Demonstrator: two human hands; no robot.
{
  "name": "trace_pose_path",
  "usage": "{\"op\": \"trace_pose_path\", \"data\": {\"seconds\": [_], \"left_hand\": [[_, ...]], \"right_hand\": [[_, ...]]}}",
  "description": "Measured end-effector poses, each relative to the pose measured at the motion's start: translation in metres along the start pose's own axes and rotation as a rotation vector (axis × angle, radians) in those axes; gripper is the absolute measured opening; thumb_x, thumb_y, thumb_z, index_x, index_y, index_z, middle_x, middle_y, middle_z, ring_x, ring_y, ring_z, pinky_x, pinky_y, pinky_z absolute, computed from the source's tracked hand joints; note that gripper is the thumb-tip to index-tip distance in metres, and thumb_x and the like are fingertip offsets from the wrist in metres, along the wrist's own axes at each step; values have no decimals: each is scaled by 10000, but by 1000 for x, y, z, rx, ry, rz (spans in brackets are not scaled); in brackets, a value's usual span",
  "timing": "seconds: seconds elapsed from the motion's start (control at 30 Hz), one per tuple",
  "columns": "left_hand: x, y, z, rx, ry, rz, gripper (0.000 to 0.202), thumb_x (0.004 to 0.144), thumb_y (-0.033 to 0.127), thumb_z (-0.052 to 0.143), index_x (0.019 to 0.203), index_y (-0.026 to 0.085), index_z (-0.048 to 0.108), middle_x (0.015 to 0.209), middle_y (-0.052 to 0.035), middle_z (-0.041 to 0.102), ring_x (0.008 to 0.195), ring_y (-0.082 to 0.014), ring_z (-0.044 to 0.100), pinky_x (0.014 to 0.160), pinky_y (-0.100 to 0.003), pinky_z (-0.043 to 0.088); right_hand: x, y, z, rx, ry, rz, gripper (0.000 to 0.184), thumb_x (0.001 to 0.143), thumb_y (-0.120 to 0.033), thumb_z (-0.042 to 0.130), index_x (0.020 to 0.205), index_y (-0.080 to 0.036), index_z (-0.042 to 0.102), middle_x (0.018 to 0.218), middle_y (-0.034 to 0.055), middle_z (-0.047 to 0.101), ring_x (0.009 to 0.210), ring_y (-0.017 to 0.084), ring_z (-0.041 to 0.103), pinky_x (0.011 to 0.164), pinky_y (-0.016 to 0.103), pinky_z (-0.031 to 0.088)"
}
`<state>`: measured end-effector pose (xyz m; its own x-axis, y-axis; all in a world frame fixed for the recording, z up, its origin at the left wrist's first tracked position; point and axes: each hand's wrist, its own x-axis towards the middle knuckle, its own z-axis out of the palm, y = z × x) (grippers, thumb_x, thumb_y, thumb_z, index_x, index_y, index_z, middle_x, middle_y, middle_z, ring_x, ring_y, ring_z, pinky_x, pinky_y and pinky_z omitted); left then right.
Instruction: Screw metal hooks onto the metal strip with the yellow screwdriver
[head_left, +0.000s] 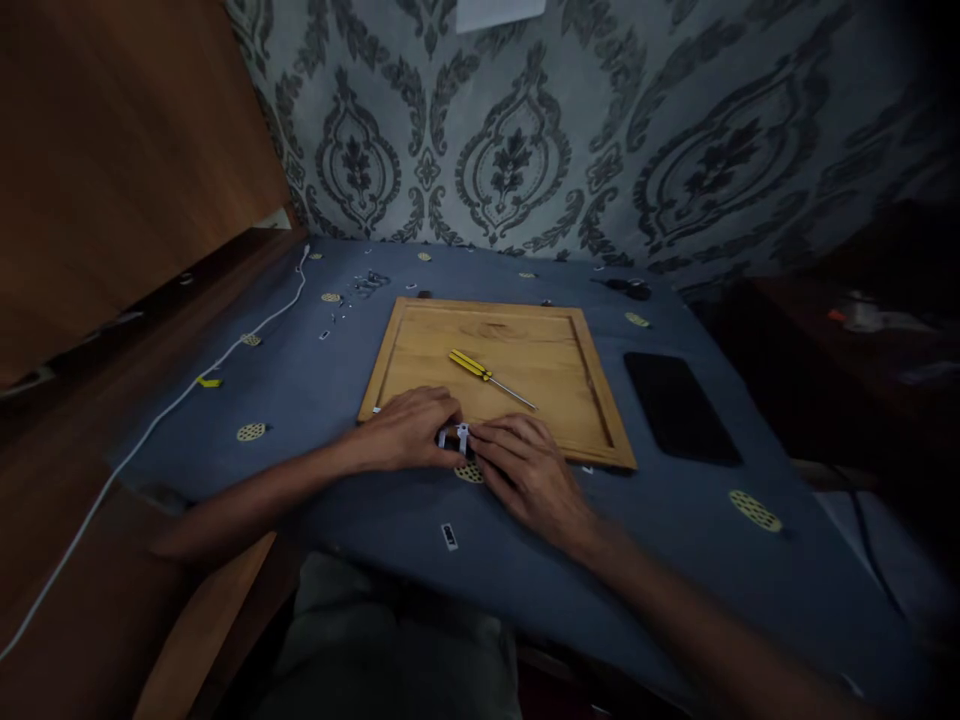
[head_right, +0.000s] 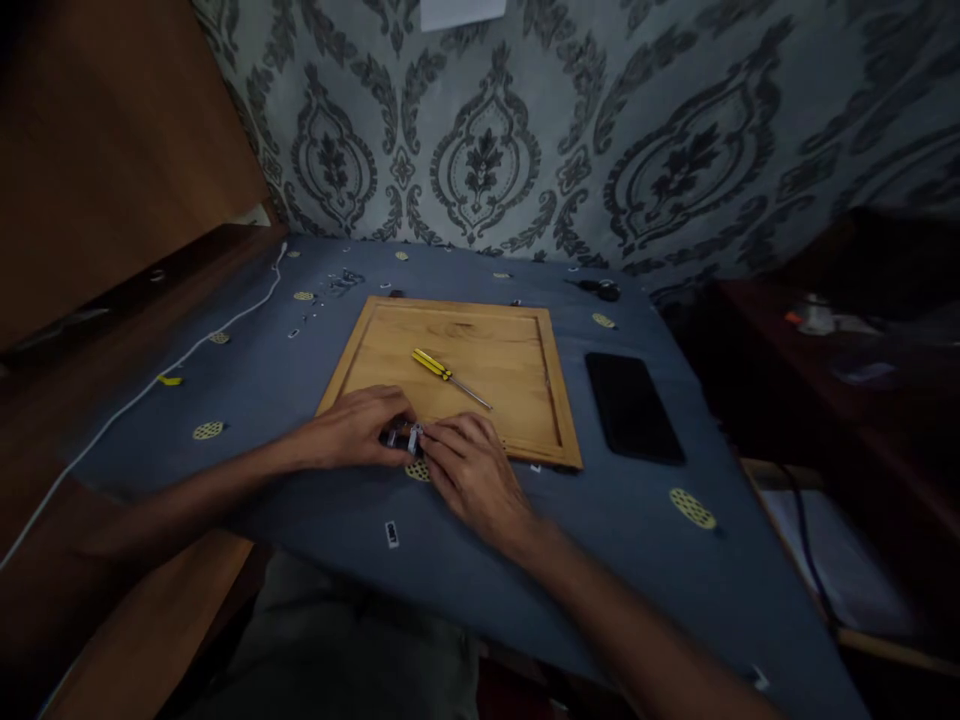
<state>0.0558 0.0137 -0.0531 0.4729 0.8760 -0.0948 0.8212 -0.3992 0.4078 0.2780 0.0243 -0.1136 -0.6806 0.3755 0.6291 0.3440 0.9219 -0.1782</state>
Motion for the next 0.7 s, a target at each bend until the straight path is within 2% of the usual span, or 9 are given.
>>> {"op": "trace_pose_path", "data": {"seconds": [0.37,0.7], "left_hand": [[3,-3,0,21,16,24,310,824,367,797,1027,167,673,1020,-46,693,964,-221,662,856,-310,481],[1,-6,4,-2,32,37,327,848,402,787,1032,170,649,1043,-46,687,977,-219,648,871,-326,472]], "right_hand": [[-1,-1,1,19,4,18,293,985,-137,616,1240,-208,740,1112,94,810,1024,257,694,889,480,596],[-1,0,0,48,-1,32,305,990,-135,598,1252,-208,736,1117,87,808,1029,259,690,882,481,598]]}}
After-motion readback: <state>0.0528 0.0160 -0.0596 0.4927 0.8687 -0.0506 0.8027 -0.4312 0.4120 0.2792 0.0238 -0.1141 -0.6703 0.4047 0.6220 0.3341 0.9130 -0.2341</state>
